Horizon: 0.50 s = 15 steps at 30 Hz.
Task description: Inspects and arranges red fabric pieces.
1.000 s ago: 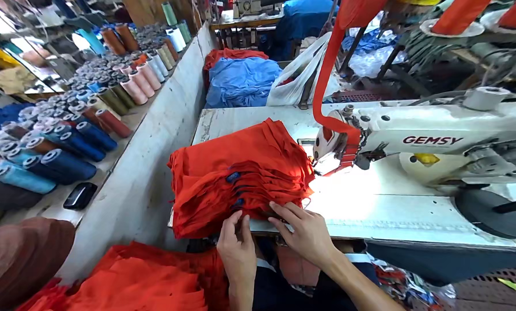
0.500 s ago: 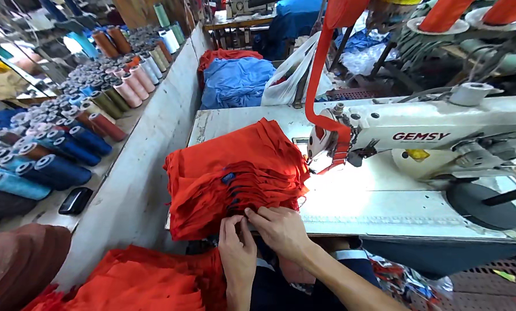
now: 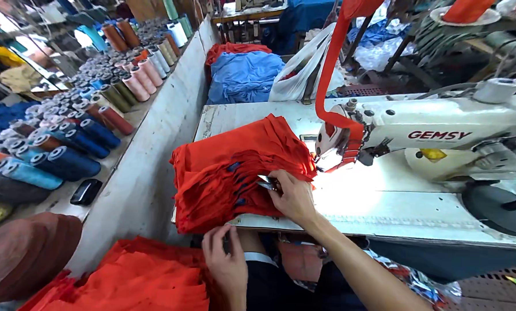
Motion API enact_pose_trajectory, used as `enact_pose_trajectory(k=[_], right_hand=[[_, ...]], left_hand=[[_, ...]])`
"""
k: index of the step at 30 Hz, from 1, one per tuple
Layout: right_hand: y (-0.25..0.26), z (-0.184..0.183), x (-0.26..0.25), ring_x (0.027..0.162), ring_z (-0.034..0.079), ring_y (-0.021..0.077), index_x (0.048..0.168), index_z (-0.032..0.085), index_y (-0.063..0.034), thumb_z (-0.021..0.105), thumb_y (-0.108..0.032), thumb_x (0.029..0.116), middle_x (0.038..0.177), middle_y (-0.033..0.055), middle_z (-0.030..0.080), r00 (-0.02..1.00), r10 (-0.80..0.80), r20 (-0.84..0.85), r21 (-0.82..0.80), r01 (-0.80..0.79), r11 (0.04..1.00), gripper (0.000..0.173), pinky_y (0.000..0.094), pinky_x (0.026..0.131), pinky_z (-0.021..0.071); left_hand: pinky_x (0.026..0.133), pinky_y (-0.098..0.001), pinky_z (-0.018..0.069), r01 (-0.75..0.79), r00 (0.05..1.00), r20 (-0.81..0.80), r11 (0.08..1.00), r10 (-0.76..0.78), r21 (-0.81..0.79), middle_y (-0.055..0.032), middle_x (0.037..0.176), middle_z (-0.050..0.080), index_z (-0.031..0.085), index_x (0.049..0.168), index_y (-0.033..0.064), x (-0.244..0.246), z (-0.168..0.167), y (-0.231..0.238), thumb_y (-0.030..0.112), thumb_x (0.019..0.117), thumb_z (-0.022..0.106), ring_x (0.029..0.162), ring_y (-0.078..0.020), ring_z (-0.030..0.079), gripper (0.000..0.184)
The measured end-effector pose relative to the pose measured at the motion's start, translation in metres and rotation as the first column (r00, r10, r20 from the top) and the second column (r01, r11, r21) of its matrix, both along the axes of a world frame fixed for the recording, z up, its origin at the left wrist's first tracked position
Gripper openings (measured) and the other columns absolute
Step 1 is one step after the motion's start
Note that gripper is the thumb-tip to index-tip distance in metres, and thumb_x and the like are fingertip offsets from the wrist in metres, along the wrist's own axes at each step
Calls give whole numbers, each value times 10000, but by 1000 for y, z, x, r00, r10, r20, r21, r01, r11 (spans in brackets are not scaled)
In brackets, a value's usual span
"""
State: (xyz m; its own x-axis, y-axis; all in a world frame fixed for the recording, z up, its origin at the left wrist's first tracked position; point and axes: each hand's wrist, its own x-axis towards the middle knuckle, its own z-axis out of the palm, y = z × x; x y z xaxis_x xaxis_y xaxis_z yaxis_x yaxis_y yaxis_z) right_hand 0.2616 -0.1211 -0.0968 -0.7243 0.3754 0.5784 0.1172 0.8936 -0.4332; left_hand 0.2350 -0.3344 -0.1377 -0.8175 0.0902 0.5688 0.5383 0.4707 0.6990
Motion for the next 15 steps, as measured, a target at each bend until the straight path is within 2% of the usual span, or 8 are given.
enact_pose_trajectory(k=[2,4,7,10,12,15], right_hand=[[3,-14,-2,625,692,280,1057,695,-83,667,-131,841,818,84,726,999,-11,45,34,9,999,223,481,501,529],[2,-25,4,661,708,307,1075,691,-91,673,-104,813,845,95,735,995,-1,99,0,1,1000,263,513,518,533],[3,-36,12,714,720,270,1132,705,-116,676,-113,836,922,78,750,998,32,59,-82,-27,996,298,491,555,555],[6,-40,17,796,738,220,1206,717,-134,670,-146,866,1012,64,761,997,78,1,-117,-77,990,343,449,629,593],[7,-40,20,835,743,226,1274,697,-144,674,-142,868,1062,71,758,995,103,11,-136,-101,986,406,452,663,602],[5,-38,20,850,746,243,1312,680,-136,676,-126,868,1076,90,755,990,138,17,-150,-134,980,445,466,676,609]], left_hand=[[834,-272,583,100,995,-10,994,-101,-36,-64,991,709,786,991,81,-2,6,17,200,917,717,949,-137,678,156],[851,-313,564,130,991,-10,985,-132,-117,-60,989,706,797,1021,107,-6,10,32,240,921,712,955,-169,666,187],[835,-401,569,72,996,-34,970,-83,-233,-121,994,686,774,1131,67,-15,18,48,246,951,681,929,-260,665,270],[774,-405,563,10,996,-83,964,-33,-265,-142,957,674,753,1179,38,-27,29,57,226,948,693,860,-269,657,304],[795,-431,563,24,996,-77,953,-49,-302,-152,988,675,735,1228,49,-33,34,61,221,910,745,882,-291,661,362],[902,-523,539,85,994,-41,934,-105,-346,-203,1090,671,713,1280,75,-43,36,63,194,869,776,1011,-372,654,433]])
